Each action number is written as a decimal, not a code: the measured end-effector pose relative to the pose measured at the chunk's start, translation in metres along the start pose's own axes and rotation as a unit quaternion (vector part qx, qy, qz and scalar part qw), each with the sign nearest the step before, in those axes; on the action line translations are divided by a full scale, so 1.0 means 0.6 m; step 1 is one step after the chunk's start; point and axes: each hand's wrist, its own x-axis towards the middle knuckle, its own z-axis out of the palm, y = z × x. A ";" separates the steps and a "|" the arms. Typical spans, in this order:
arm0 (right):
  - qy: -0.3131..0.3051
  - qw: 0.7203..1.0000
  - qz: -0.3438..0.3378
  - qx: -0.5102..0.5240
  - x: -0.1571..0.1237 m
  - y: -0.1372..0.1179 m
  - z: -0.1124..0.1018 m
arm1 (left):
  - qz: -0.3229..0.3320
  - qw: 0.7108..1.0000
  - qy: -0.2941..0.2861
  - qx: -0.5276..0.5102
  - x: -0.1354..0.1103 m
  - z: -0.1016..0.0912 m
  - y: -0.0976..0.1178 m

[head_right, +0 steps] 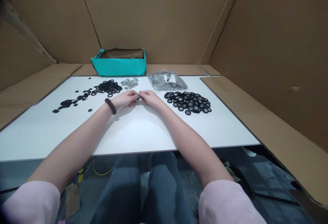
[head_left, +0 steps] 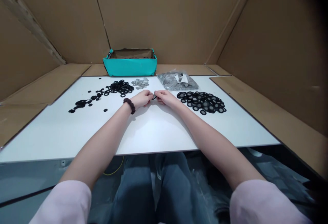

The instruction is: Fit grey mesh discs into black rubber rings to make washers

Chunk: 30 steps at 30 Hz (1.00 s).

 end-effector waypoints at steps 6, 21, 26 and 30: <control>-0.004 0.999 -0.015 -0.028 0.006 0.009 -0.003 | -0.005 1.000 -0.010 -0.005 -0.001 0.000 0.000; -0.008 0.996 -0.021 -0.083 0.004 0.007 -0.004 | 0.013 0.999 -0.044 0.015 -0.010 -0.006 0.007; -0.015 0.992 -0.034 -0.120 0.001 0.006 -0.007 | 0.029 0.998 -0.052 -0.011 -0.006 -0.007 -0.001; -0.017 0.985 -0.061 -0.160 -0.004 0.001 -0.009 | 0.024 0.999 -0.032 -0.035 0.005 -0.003 -0.013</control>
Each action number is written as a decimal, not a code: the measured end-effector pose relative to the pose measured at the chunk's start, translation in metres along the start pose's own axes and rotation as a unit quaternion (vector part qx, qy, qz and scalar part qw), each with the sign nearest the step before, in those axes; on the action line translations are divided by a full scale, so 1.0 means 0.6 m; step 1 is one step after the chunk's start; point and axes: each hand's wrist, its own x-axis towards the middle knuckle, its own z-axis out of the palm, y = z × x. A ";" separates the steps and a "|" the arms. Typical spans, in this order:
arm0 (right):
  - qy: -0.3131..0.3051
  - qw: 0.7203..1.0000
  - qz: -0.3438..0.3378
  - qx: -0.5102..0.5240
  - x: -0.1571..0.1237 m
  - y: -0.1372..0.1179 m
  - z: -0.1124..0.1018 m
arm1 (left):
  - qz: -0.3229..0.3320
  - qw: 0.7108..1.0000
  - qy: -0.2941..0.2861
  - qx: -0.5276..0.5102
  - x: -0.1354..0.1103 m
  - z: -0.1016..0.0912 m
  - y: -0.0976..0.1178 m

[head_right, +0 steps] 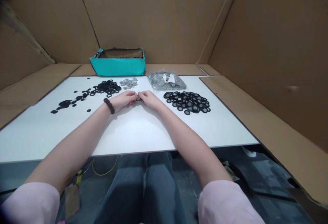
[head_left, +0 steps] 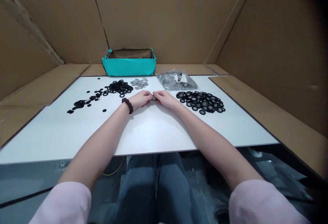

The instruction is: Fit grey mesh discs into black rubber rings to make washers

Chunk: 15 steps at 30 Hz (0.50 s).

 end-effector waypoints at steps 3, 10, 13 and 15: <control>-0.004 1.000 -0.013 -0.001 -0.001 -0.001 -0.002 | 0.001 1.000 0.003 0.007 0.004 0.002 -0.004; 0.039 0.999 -0.009 0.012 0.005 0.008 -0.001 | -0.018 0.998 0.052 0.015 0.005 0.016 -0.003; 0.028 0.999 -0.016 -0.001 0.006 0.011 -0.001 | 0.009 0.993 0.085 0.085 0.003 0.017 0.001; 0.020 0.999 -0.030 -0.016 0.005 0.011 -0.002 | 0.029 0.984 0.096 0.147 0.000 0.014 0.005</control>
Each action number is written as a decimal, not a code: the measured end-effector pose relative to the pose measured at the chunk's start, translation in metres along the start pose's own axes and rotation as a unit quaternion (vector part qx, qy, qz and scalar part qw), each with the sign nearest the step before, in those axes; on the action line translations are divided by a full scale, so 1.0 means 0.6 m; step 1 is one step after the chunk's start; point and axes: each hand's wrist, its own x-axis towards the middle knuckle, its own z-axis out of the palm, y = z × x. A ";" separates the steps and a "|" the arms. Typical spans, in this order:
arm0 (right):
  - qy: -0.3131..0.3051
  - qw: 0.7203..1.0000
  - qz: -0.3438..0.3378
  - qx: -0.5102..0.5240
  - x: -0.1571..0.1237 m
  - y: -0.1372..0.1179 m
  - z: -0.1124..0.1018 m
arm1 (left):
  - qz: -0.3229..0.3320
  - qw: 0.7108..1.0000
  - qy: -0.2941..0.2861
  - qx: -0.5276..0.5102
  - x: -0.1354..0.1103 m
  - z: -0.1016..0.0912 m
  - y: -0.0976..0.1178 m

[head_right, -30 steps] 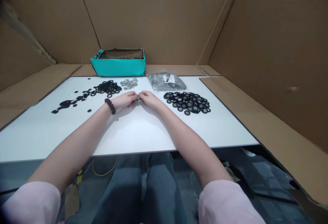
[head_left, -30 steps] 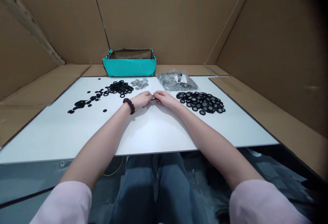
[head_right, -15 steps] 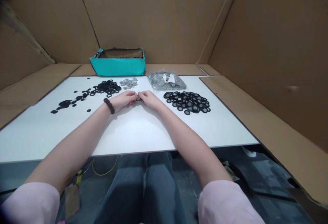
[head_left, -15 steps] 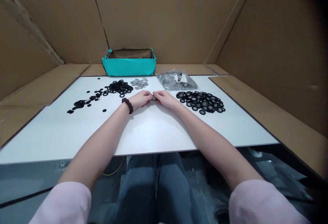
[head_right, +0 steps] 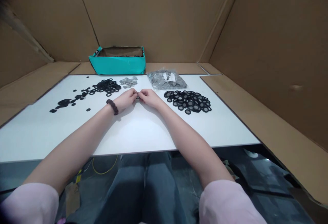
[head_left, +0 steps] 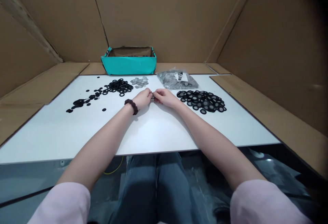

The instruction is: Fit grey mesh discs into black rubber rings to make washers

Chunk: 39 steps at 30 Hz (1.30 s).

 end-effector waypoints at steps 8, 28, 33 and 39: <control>0.064 0.995 -0.053 -0.062 -0.012 -0.017 -0.003 | -0.019 0.999 0.040 -0.015 -0.004 -0.005 0.011; 0.009 0.999 0.001 0.045 0.000 -0.006 0.002 | -0.042 0.996 -0.058 -0.055 -0.011 -0.026 0.019; 0.030 0.999 -0.029 0.028 0.001 -0.004 -0.003 | -0.038 0.997 -0.009 -0.066 -0.006 -0.025 0.012; 0.084 0.993 -0.066 -0.045 -0.007 -0.011 -0.003 | -0.055 0.995 0.034 -0.078 -0.001 -0.011 0.004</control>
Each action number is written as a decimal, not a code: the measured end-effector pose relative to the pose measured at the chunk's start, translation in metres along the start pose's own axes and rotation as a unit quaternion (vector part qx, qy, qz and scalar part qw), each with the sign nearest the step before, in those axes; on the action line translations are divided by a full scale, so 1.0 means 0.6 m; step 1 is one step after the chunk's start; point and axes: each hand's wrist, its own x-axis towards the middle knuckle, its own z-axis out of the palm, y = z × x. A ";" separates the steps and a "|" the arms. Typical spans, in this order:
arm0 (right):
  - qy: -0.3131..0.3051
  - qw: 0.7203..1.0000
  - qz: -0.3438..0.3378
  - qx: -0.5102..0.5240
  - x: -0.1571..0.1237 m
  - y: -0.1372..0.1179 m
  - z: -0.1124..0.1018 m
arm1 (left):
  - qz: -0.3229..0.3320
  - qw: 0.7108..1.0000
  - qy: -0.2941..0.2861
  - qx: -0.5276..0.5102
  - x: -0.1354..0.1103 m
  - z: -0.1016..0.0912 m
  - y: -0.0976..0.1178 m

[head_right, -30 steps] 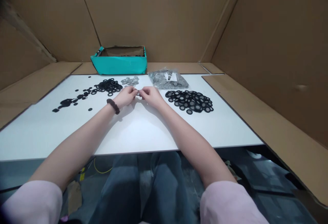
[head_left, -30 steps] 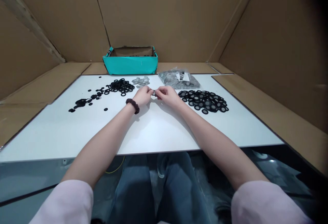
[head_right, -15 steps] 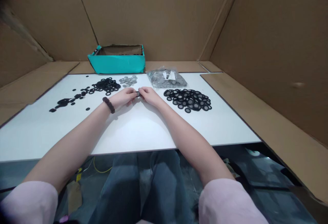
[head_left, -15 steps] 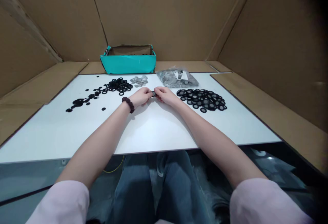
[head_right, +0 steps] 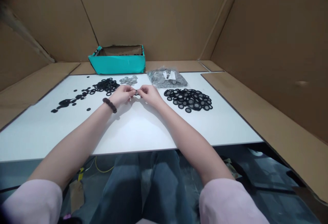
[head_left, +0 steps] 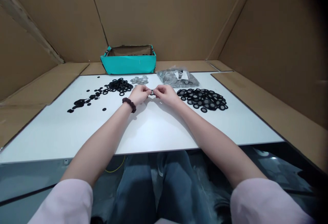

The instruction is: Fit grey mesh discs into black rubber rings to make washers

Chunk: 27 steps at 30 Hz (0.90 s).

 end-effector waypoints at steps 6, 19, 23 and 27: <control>-0.007 0.998 0.062 0.028 -0.002 -0.006 0.004 | 0.023 0.999 -0.036 0.004 -0.003 0.005 0.004; -0.088 0.985 0.109 0.103 0.004 0.004 0.009 | 0.065 0.986 -0.068 0.140 -0.008 -0.012 0.011; -0.078 0.989 0.072 0.105 0.005 0.005 0.006 | 0.110 0.979 -0.042 0.167 -0.003 -0.013 0.008; -0.053 0.994 0.036 0.084 0.001 0.003 0.000 | 0.104 0.985 -0.021 0.138 0.001 -0.011 0.001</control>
